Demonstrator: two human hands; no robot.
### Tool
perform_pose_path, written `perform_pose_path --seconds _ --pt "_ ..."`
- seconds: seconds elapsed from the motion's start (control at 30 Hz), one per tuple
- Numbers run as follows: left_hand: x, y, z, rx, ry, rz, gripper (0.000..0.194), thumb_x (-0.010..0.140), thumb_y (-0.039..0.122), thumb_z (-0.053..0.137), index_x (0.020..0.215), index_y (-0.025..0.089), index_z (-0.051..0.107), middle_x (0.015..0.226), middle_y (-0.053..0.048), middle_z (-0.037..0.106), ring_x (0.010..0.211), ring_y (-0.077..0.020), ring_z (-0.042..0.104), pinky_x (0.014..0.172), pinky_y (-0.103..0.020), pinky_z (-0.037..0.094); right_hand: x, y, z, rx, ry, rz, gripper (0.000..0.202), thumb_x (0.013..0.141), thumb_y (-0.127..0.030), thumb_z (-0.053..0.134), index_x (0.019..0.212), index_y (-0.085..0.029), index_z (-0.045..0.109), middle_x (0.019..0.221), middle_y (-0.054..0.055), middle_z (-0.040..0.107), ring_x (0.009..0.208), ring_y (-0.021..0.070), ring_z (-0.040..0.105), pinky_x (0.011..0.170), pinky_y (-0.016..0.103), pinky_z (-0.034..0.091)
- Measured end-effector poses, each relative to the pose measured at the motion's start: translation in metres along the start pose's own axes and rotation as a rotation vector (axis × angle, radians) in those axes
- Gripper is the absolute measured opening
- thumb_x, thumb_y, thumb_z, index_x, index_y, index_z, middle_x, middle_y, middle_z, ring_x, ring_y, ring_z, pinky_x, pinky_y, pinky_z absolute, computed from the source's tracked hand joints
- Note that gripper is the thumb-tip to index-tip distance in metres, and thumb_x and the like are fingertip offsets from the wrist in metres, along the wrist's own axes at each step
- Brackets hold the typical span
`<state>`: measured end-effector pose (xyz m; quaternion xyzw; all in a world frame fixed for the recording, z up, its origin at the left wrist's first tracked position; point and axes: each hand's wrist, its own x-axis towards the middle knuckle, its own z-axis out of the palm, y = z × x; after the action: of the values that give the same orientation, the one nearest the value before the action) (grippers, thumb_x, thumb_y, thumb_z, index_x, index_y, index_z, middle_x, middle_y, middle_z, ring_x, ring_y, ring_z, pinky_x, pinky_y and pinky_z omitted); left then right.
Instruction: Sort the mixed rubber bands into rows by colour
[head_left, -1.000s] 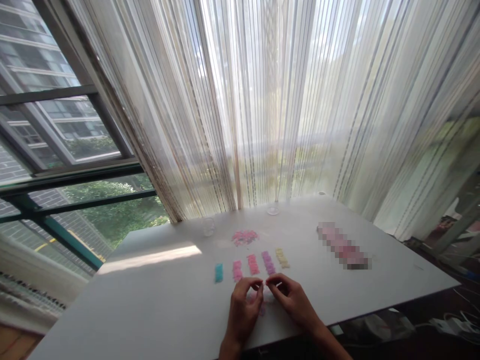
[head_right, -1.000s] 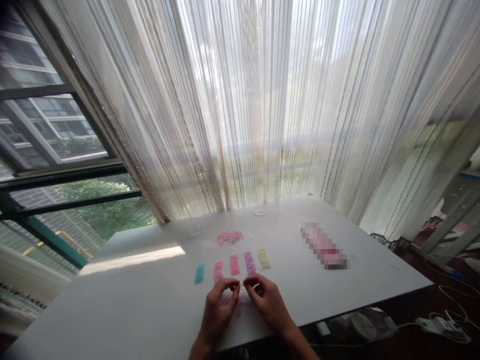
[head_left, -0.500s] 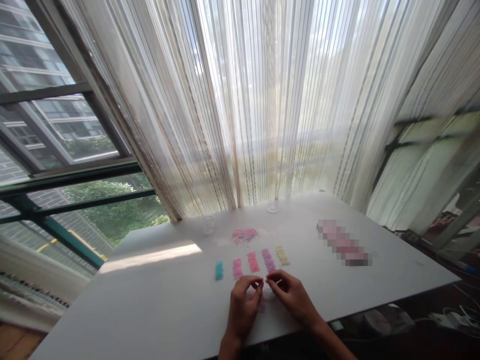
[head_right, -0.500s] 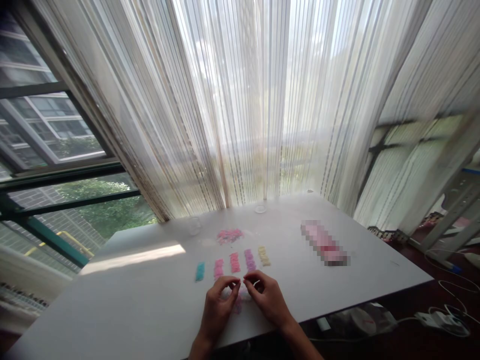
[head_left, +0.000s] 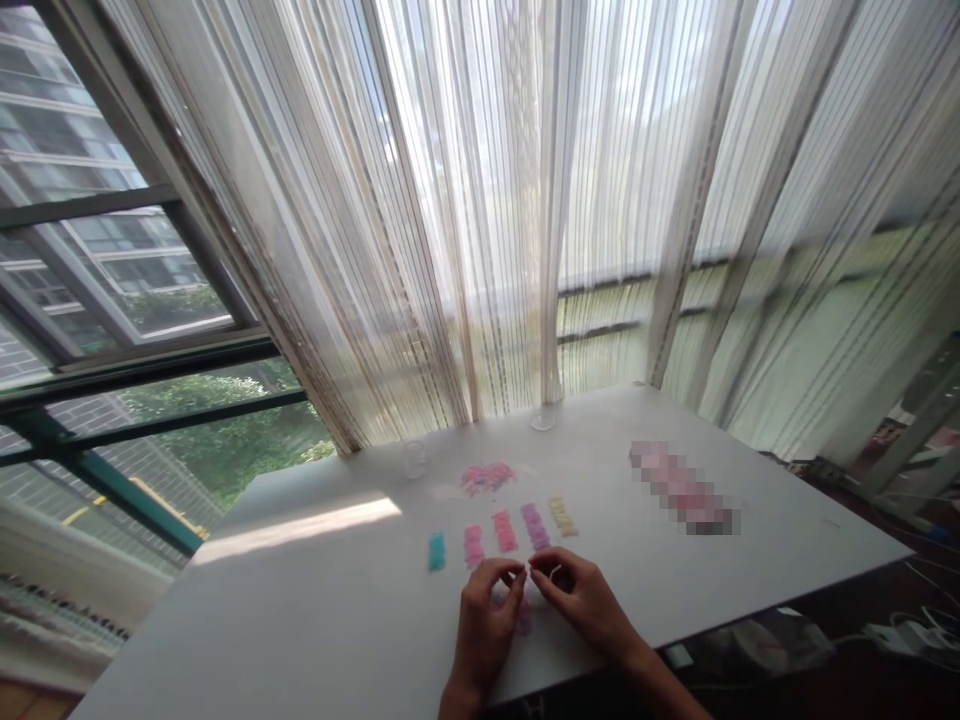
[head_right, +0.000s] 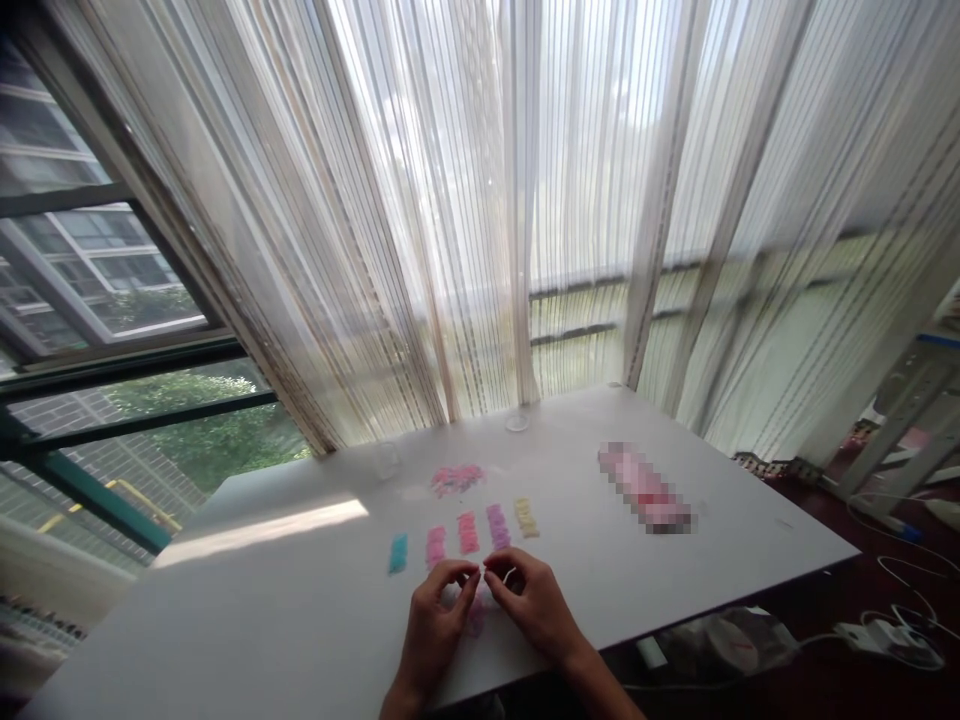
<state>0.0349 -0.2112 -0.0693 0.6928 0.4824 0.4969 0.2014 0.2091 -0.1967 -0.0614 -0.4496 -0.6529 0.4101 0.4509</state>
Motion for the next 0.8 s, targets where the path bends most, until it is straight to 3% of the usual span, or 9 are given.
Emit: perform_pose_path --seconds 0.4,0.8 --pt "0.0016 0.0021 0.0024 -0.005 0.009 -0.041 0.008 0.091 0.027 0.066 0.091 0.021 0.072 0.084 -0.003 0.074 0.078 -0.018 0.069 0.074 -0.027 0.055 -0.0008 0.0045 -0.0004 -0.013 0.001 0.009 0.031 0.088 -0.048 0.063 0.093 -0.02 0.073 0.086 0.006 0.076 0.071 0.0204 0.069 0.067 0.03 0.054" --pt "0.0012 0.008 0.0015 0.003 0.021 -0.106 0.012 0.09 0.03 0.067 0.088 0.019 0.071 0.083 -0.004 0.073 0.078 -0.0185 0.068 0.075 -0.029 0.054 -0.0014 -0.001 -0.002 -0.008 -0.018 0.021 0.033 0.087 -0.051 0.063 0.088 -0.019 0.071 0.082 0.005 0.074 0.069 0.0198 0.068 0.065 0.029 0.054"
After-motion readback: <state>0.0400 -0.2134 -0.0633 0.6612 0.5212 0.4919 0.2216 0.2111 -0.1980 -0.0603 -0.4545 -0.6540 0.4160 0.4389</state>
